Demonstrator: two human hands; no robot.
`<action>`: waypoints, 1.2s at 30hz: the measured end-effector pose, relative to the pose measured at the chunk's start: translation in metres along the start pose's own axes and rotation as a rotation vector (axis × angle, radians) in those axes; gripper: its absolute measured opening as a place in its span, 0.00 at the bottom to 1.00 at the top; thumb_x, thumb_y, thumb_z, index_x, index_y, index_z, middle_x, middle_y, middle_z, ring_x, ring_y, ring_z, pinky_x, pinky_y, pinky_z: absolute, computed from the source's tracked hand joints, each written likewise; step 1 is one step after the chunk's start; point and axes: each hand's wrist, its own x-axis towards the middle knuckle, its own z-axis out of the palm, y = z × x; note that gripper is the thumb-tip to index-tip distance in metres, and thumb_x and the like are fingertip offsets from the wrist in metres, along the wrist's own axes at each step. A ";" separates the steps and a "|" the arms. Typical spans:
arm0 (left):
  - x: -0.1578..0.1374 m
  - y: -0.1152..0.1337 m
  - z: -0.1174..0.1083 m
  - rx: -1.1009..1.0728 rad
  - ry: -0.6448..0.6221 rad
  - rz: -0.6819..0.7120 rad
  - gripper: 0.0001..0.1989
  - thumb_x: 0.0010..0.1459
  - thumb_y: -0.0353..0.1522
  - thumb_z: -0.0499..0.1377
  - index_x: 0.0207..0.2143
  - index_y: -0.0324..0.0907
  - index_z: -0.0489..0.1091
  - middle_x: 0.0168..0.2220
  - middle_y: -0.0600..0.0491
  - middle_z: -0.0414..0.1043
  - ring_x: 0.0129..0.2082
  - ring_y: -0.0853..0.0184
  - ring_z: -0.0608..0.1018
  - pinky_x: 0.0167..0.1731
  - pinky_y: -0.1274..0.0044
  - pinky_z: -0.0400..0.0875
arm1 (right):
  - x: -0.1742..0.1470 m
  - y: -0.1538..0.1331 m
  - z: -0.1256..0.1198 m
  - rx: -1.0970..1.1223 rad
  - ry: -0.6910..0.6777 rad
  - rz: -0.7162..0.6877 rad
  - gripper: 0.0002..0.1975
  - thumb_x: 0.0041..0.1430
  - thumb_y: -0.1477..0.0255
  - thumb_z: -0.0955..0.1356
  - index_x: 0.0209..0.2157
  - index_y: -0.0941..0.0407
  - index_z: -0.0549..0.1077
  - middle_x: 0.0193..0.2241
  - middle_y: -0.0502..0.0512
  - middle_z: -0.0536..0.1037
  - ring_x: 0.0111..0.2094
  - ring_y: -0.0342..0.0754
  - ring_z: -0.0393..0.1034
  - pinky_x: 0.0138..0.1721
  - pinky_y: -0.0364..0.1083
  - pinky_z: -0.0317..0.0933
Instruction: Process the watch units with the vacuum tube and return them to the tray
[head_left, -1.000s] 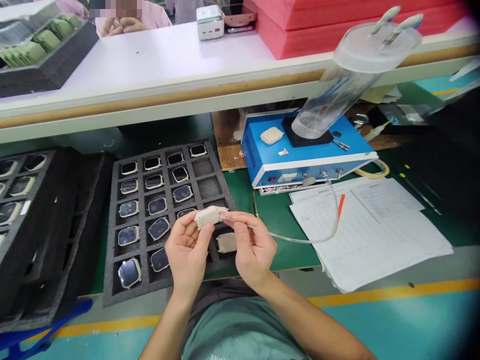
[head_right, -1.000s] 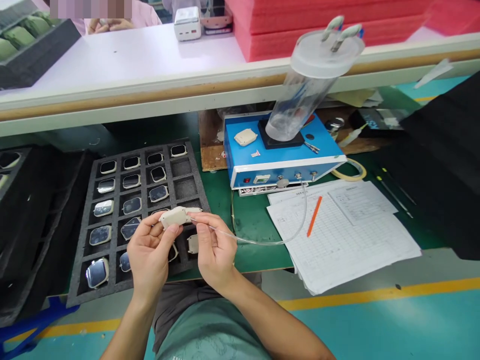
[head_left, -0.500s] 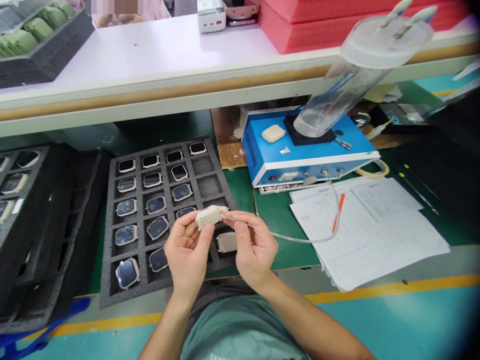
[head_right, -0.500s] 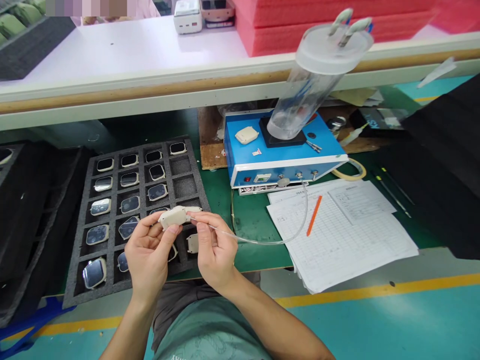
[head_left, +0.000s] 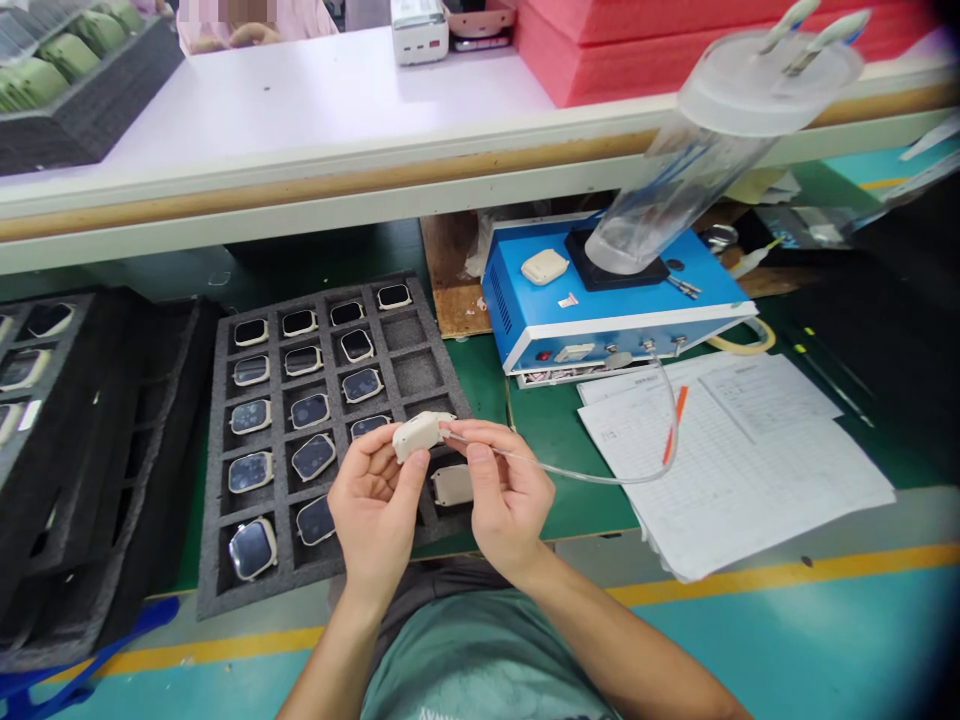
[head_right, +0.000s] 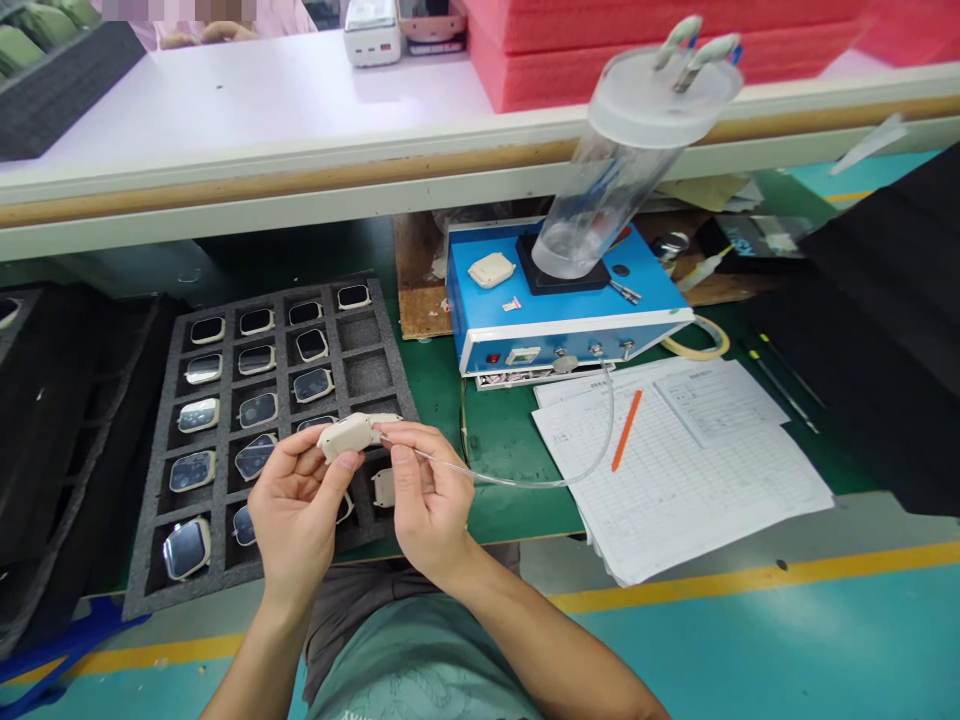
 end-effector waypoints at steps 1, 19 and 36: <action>0.000 0.000 0.000 0.001 -0.003 -0.001 0.14 0.55 0.30 0.74 0.43 0.41 0.78 0.41 0.49 0.87 0.41 0.66 0.88 0.44 0.81 0.83 | 0.000 0.000 0.000 0.001 -0.002 0.005 0.11 0.74 0.76 0.66 0.48 0.51 0.80 0.46 0.56 0.84 0.48 0.51 0.82 0.50 0.54 0.81; 0.004 0.002 -0.001 0.032 0.033 -0.043 0.19 0.51 0.34 0.77 0.44 0.40 0.78 0.41 0.48 0.87 0.41 0.64 0.88 0.43 0.82 0.83 | 0.005 0.001 0.003 0.012 -0.018 0.012 0.10 0.74 0.73 0.65 0.47 0.51 0.80 0.44 0.57 0.83 0.48 0.51 0.81 0.49 0.53 0.80; 0.006 0.000 -0.002 0.077 0.031 -0.064 0.23 0.51 0.39 0.77 0.45 0.40 0.76 0.43 0.44 0.86 0.42 0.59 0.88 0.45 0.74 0.85 | 0.008 -0.002 0.004 -0.022 -0.004 -0.004 0.10 0.74 0.73 0.66 0.46 0.52 0.80 0.43 0.57 0.84 0.46 0.50 0.82 0.47 0.51 0.80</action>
